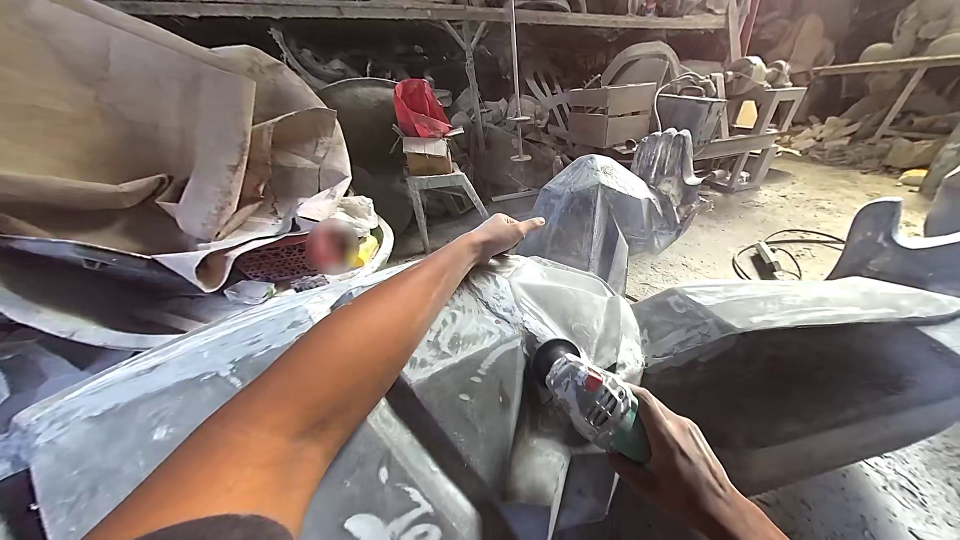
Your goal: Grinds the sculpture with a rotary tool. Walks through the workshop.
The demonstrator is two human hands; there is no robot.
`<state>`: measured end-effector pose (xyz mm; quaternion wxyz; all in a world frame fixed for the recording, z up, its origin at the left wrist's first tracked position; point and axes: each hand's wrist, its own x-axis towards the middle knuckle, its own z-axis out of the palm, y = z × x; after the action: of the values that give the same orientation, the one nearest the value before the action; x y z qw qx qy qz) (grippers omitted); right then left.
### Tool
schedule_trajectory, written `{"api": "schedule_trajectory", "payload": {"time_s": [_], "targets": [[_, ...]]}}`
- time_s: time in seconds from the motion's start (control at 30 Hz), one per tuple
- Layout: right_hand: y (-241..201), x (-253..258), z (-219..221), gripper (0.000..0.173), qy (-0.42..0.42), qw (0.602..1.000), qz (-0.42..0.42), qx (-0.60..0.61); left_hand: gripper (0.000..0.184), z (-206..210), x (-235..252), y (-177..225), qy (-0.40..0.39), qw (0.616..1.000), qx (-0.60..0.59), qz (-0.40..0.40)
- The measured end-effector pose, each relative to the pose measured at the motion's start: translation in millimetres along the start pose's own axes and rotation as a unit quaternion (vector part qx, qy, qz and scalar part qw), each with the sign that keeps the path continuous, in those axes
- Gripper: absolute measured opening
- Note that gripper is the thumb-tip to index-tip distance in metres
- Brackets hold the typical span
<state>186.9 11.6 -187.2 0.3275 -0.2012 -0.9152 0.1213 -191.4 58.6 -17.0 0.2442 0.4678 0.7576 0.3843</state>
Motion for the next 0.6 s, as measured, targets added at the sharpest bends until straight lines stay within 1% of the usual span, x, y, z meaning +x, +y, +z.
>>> {"api": "schedule_trajectory", "payload": {"time_s": [0.23, 0.33, 0.5, 0.6], "targets": [[-18.9, 37.4, -11.0, 0.061, 0.003, 0.997, 0.061, 0.038, 0.056, 0.6, -1.6, -0.8, 0.005, 1.000, -0.001, 0.009], [-18.0, 33.6, -9.5, 0.062, -0.002, 0.997, 0.064, 0.044, 0.057, 0.7, -1.2, -0.4, 0.006, 1.000, -0.001, 0.004], [-9.6, 6.7, 0.5, 0.068, -0.001, 0.998, 0.045, 0.044, 0.058, 0.0, -1.1, 1.2, 0.000, 1.000, 0.013, -0.002], [-13.0, 15.0, -7.3, 0.066, -0.009, 0.996, 0.056, 0.064, 0.060, 0.5, -0.8, 1.3, -0.007, 1.000, 0.023, 0.002]]}}
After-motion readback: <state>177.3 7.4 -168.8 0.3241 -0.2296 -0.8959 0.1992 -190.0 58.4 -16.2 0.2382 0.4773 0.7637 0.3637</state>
